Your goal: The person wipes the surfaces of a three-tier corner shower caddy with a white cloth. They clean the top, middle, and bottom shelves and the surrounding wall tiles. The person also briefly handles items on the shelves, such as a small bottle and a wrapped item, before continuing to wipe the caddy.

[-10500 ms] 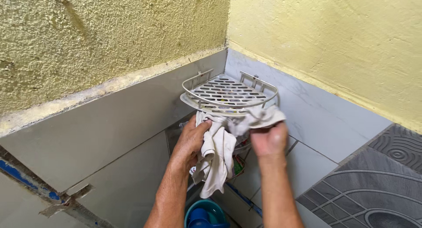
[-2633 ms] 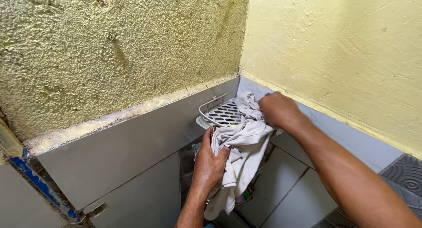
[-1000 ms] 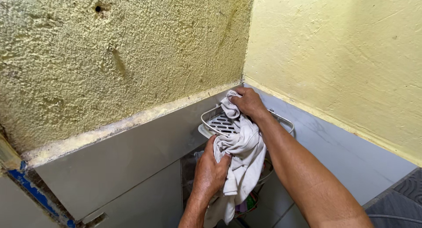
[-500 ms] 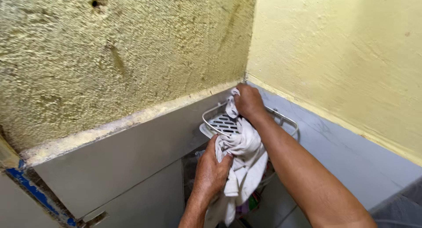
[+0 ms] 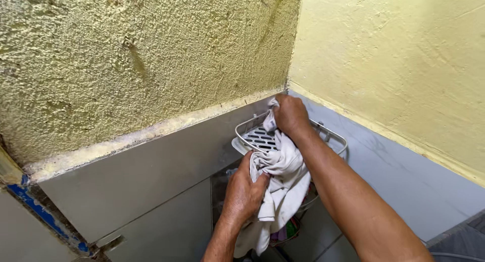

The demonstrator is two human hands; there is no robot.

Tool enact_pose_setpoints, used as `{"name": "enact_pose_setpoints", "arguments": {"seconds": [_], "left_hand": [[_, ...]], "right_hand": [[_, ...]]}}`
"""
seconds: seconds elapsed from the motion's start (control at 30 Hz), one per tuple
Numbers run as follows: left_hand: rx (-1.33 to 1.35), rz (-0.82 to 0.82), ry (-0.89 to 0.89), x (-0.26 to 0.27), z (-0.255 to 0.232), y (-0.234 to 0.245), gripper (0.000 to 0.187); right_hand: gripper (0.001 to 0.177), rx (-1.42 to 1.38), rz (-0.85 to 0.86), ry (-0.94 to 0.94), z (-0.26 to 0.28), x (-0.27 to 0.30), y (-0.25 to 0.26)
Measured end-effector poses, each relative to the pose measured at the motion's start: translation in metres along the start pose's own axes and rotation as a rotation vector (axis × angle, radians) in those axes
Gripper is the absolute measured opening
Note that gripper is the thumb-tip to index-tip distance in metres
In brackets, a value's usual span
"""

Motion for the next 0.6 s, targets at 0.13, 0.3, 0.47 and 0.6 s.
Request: {"name": "enact_pose_setpoints", "arguments": {"seconds": [0.13, 0.3, 0.47, 0.6], "left_hand": [[-0.012, -0.029, -0.095, -0.004, -0.005, 0.002, 0.068], [-0.034, -0.010, 0.004, -0.005, 0.005, 0.001, 0.070], [-0.018, -0.012, -0.026, -0.002, 0.005, 0.000, 0.068], [-0.013, -0.017, -0.033, -0.003, 0.004, 0.001, 0.068]], "right_hand": [[0.026, 0.036, 0.129, -0.122, -0.020, -0.015, -0.015], [0.032, 0.140, 0.439, -0.279, -0.011, -0.005, -0.022], [0.032, 0.203, 0.444, -0.255, 0.011, 0.007, -0.004], [0.032, 0.101, 0.035, -0.325, 0.015, 0.011, 0.021]]}}
Point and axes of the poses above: each hand's wrist, its own x-axis away from the middle knuckle, its own y-axis out of the back of the hand, z = x × y, the point moved 4 cm from there along -x, towards the middle knuckle, and after that the axes turned 12 degrees about y, right-handed, at the moved point
